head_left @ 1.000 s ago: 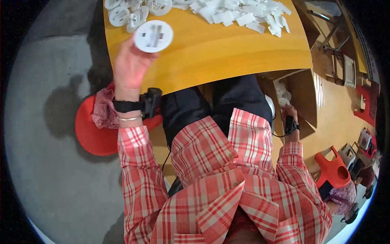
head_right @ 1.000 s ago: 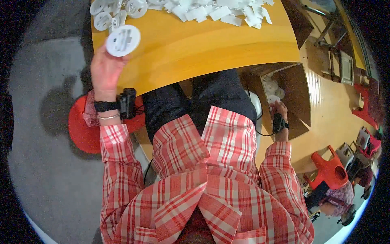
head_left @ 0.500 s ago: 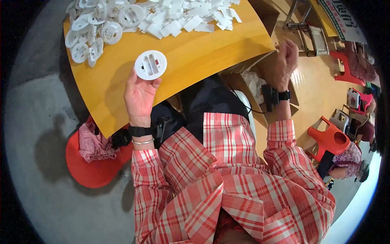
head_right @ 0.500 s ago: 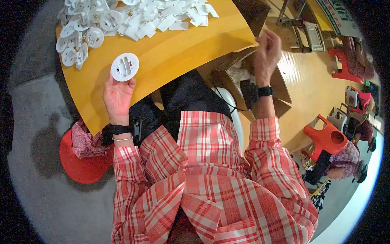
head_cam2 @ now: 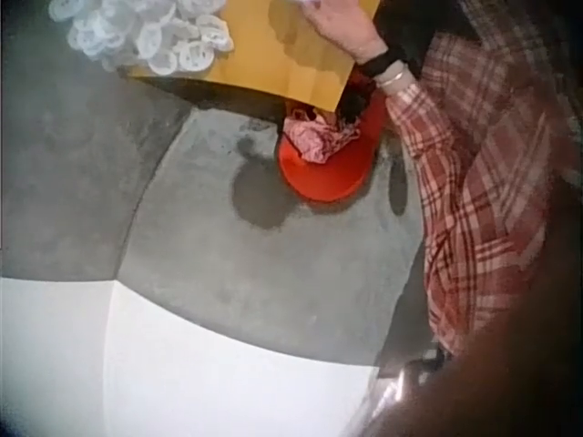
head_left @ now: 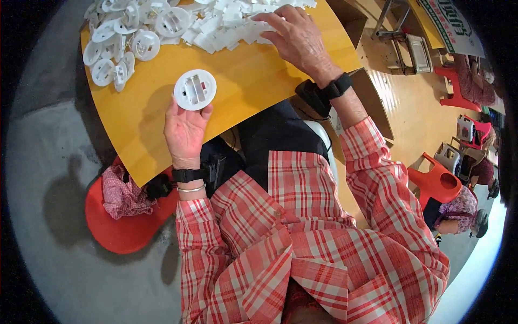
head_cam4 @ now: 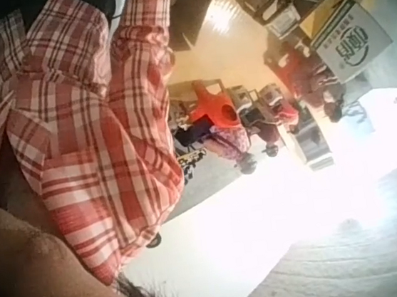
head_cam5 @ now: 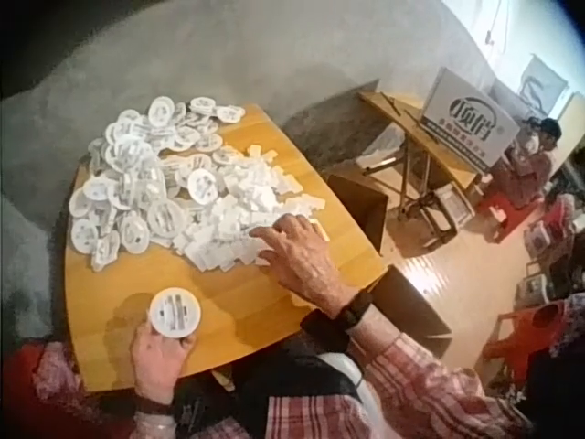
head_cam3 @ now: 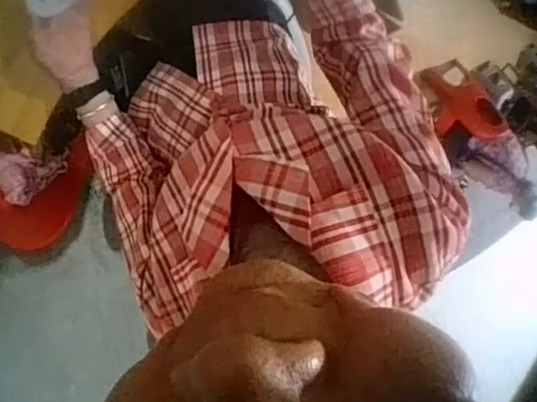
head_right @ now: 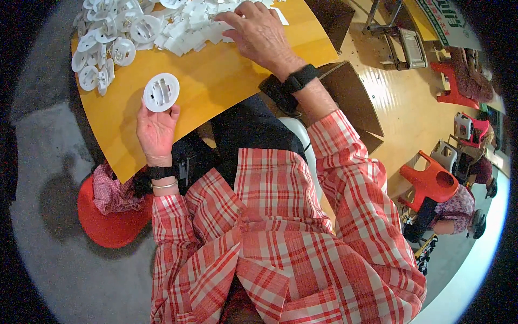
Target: The person assembles small white plastic components by hand, inserting a plastic insert into a plastic housing.
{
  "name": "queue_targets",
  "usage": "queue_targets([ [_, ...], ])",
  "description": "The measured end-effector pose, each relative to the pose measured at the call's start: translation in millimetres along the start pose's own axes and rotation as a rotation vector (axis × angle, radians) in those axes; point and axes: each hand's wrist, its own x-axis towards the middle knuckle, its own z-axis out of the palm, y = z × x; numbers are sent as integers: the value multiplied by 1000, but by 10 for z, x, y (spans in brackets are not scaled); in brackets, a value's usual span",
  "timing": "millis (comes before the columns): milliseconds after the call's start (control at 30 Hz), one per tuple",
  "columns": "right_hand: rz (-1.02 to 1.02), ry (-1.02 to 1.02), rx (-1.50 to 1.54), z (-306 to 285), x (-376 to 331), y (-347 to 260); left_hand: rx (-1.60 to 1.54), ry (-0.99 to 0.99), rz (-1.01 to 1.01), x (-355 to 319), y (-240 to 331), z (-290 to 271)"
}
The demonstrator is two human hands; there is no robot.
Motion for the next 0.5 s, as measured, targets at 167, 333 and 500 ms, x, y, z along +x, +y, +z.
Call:
queue_targets([
  [167, 139, -391, 17, 17, 109, -28, 42, 18, 14, 6, -14, -13],
  [333, -92, 101, 469, 245, -21, 200, 35, -72, 8, 53, -68, 19],
  [500, 70, -241, 94, -23, 162, -86, 82, -54, 41, -29, -22, 44],
])
